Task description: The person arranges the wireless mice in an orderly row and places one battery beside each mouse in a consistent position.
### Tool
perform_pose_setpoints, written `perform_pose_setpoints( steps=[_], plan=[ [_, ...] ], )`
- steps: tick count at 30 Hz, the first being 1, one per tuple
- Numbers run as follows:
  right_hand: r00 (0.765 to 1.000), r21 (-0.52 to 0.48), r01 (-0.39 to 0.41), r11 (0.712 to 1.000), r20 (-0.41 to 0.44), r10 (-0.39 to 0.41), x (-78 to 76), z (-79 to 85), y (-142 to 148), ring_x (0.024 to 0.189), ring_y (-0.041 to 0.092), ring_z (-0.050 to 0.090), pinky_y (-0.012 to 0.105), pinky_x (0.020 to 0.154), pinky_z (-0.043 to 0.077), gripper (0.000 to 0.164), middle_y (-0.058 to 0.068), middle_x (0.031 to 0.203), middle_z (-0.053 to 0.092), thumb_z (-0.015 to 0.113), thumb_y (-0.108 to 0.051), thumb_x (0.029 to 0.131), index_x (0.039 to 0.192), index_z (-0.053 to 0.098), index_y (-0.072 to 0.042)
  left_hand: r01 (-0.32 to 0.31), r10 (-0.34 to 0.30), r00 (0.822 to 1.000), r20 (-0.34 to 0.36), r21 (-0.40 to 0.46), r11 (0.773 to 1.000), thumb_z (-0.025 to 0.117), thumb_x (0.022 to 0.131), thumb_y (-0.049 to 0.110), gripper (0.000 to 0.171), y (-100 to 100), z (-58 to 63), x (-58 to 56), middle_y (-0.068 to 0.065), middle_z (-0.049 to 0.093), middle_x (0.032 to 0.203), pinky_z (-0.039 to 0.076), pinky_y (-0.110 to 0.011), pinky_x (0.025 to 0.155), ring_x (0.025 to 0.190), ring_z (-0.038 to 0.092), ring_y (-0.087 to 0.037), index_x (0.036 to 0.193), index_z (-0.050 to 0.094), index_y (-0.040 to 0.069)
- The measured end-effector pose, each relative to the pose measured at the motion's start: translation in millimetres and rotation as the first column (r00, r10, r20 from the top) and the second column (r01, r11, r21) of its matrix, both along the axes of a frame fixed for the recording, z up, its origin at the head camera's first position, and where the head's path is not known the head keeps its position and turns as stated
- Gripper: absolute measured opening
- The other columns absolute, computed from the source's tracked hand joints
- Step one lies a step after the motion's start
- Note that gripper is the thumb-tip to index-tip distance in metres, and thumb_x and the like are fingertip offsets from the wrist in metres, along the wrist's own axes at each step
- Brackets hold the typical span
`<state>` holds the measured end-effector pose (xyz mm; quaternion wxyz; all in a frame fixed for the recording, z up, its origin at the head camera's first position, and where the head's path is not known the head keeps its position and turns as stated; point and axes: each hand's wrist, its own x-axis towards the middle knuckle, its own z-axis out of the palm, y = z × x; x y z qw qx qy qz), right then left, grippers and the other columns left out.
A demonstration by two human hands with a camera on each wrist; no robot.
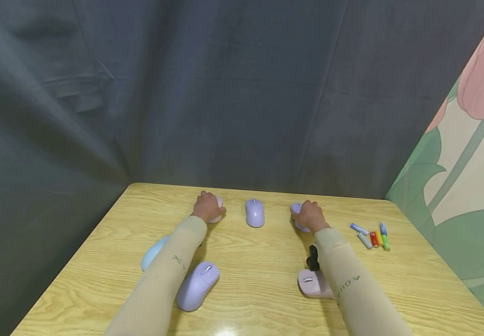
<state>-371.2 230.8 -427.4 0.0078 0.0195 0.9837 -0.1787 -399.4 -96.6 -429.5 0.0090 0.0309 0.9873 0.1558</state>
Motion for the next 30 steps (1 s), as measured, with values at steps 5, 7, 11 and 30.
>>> perform_pose_setpoints(
  steps=[5, 7, 11, 30],
  plan=[
    [1.0, 0.013, -0.001, 1.0, 0.008, 0.001, -1.0, -1.5, 0.0, 0.109, 0.053, 0.045, 0.057, 0.092, 0.04, 0.062, 0.039, 0.115, 0.044, 0.051, -0.033, 0.094, 0.121, 0.041, 0.022, -0.005, 0.005, 1.0, 0.001, -0.001, 1.0, 0.065, 0.089, 0.043, 0.07, 0.4, -1.7, -1.4, -0.023, 0.045, 0.113, 0.052, -0.043, 0.078, 0.099, 0.052, -0.034, 0.128, 0.049, -0.012],
    [1.0, 0.013, 0.001, 1.0, 0.011, -0.001, -1.1, -1.3, -0.2, 0.11, 0.053, 0.045, 0.057, 0.092, 0.04, 0.062, 0.039, 0.115, 0.044, 0.051, -0.033, 0.094, 0.122, 0.041, 0.022, -0.004, 0.004, 1.0, 0.001, -0.003, 1.0, 0.065, 0.088, 0.044, 0.071, 0.6, -1.8, -2.0, -0.023, 0.045, 0.113, 0.052, -0.043, 0.079, 0.099, 0.051, -0.034, 0.128, 0.049, -0.012],
    [1.0, 0.009, 0.004, 1.0, 0.021, -0.004, -1.6, -0.3, -0.9, 0.11, 0.052, 0.044, 0.057, 0.092, 0.04, 0.062, 0.038, 0.116, 0.043, 0.051, -0.033, 0.095, 0.124, 0.04, 0.021, -0.003, 0.003, 1.0, 0.002, -0.01, 1.0, 0.065, 0.089, 0.044, 0.071, 0.7, -1.4, -2.6, -0.023, 0.045, 0.113, 0.051, -0.043, 0.08, 0.1, 0.051, -0.033, 0.129, 0.048, -0.012],
    [1.0, 0.021, 0.013, 1.0, -0.003, -0.013, -1.5, 0.1, -7.5, 0.1, 0.045, 0.052, 0.053, 0.087, 0.045, 0.062, 0.033, 0.109, 0.049, 0.065, -0.028, 0.086, 0.12, 0.044, 0.019, 0.006, -0.006, 1.0, 0.006, -0.016, 1.0, 0.063, 0.09, 0.044, 0.07, -5.8, -3.0, -2.5, -0.022, 0.044, 0.112, 0.052, -0.043, 0.079, 0.098, 0.052, -0.032, 0.128, 0.047, -0.012]
  ],
)
